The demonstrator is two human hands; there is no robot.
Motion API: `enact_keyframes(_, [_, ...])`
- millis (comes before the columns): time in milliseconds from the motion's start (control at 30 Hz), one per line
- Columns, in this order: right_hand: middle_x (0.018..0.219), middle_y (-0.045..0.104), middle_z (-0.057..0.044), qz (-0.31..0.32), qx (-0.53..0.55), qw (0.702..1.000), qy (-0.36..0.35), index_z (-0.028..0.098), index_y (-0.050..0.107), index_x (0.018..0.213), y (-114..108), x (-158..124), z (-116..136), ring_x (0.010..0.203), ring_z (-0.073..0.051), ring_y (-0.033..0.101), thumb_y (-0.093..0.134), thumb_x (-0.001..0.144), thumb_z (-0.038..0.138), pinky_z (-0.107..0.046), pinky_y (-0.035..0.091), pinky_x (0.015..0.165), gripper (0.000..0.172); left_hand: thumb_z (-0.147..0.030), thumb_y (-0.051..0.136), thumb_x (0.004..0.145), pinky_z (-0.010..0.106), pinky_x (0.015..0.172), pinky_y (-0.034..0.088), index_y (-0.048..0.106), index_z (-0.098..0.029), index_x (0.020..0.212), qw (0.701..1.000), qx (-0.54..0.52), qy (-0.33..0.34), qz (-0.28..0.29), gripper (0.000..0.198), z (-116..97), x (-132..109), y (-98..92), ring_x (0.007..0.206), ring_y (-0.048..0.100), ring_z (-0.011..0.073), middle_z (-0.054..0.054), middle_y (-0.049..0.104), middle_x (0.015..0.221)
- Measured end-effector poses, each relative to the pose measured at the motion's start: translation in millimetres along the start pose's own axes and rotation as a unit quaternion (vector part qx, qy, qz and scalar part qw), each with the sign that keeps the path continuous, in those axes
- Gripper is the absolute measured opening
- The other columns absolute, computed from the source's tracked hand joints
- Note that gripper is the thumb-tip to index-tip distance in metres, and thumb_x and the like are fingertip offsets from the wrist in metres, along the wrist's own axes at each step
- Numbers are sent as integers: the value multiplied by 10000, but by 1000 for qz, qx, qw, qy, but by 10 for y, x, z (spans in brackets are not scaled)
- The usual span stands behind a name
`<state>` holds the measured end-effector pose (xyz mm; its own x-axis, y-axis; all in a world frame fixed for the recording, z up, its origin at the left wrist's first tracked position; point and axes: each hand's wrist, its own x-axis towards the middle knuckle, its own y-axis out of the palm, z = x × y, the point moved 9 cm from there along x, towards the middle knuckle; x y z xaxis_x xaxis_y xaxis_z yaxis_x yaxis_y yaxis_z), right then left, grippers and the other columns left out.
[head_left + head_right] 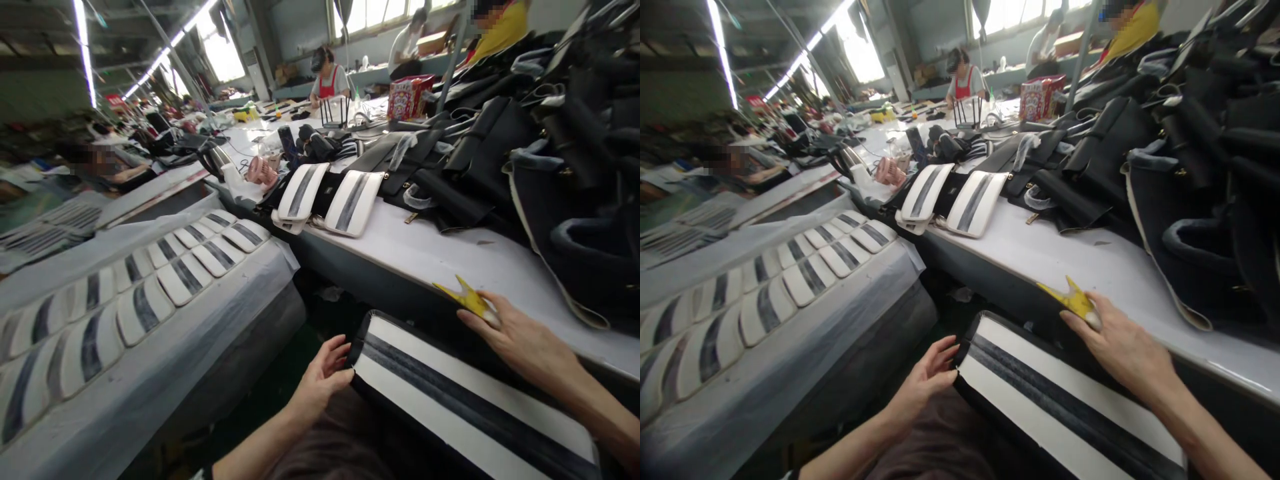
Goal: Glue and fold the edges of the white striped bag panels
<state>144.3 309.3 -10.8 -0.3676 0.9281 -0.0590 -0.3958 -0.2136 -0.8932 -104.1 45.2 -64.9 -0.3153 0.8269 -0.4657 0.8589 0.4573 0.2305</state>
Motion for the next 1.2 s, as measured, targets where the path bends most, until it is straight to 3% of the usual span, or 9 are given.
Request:
enact_keyframes(100, [1105, 617, -232, -12, -128, 992, -20, 210, 438, 1424, 135, 394, -87, 840, -407, 629, 352, 853, 752, -469, 403, 648, 793, -475, 631, 858, 398, 1086, 346, 446, -224, 1381, 992, -104, -58, -28, 609, 227, -57, 4, 1309, 471, 282, 129, 493, 1433])
enact_keyframes(267, [1242, 580, -191, -114, -261, 944, -165, 201, 544, 1324, 180, 419, 199, 1001, -371, 570, 349, 953, 593, -450, 357, 709, 574, -440, 563, 892, 403, 1027, 397, 447, -214, 1400, 985, -151, -74, -41, 568, 253, -67, 151, 1228, 535, 281, 106, 572, 1342])
enact_keyframes(400, [1393, 516, -149, -118, -214, 959, -142, 223, 568, 1287, 98, 165, 122, 1147, -381, 521, 312, 962, 599, -512, 366, 848, 558, -352, 551, 866, 399, 926, 458, 461, -178, 1394, 985, -157, -62, -45, 563, 178, -60, 166, 1140, 570, 288, 124, 604, 1281])
enact_keyframes(533, [1225, 635, -145, -104, -54, 982, -150, 182, 599, 1216, 19, -306, 146, 1105, -342, 580, 306, 923, 682, -497, 433, 911, 650, -292, 555, 815, 368, 816, 482, 472, -160, 1392, 979, -183, -82, -41, 598, 191, -64, 168, 1062, 583, 278, 132, 628, 1220])
enact_keyframes(633, [1074, 688, -66, -47, 82, 981, -170, 254, 644, 1100, 111, -631, 438, 966, -249, 647, 489, 904, 589, -398, 503, 856, 417, -247, 555, 784, 352, 772, 486, 498, -162, 1375, 975, -199, -95, -43, 599, 197, -63, 171, 1029, 572, 258, 119, 640, 1177])
enact_keyframes(700, [1032, 681, -31, 14, 147, 966, -210, 283, 655, 1055, 258, -802, 807, 913, -200, 649, 535, 922, 452, -333, 517, 794, 247, -222, 546, 772, 342, 753, 486, 520, -168, 1356, 974, -199, -100, -48, 587, 185, -63, 168, 1012, 564, 243, 109, 635, 1188])
enact_keyframes(867, [959, 639, -31, 141, 159, 920, -329, 254, 647, 1023, 674, -1048, 1684, 882, -180, 588, 462, 952, 205, -334, 460, 772, 204, -178, 530, 751, 310, 720, 475, 579, -171, 1297, 973, -210, -96, -33, 548, 133, -58, 183, 1006, 556, 222, 98, 622, 1250])
enact_keyframes(1067, [792, 595, -6, 137, 100, 922, -348, 206, 597, 759, 844, -1069, 1935, 749, -172, 522, 510, 920, 151, -334, 363, 692, 191, -149, 530, 745, 283, 725, 459, 625, -174, 1250, 969, -232, -87, -12, 514, 149, -24, 178, 955, 565, 190, 89, 637, 1232])
enact_keyframes(1200, [811, 591, -5, 85, 120, 944, -297, 218, 591, 796, 826, -1158, 1967, 801, -191, 515, 530, 900, 138, -349, 349, 733, 144, -154, 542, 742, 303, 765, 463, 599, -175, 1288, 968, -233, -89, -7, 550, 150, -17, 162, 1063, 555, 233, 98, 626, 1262])
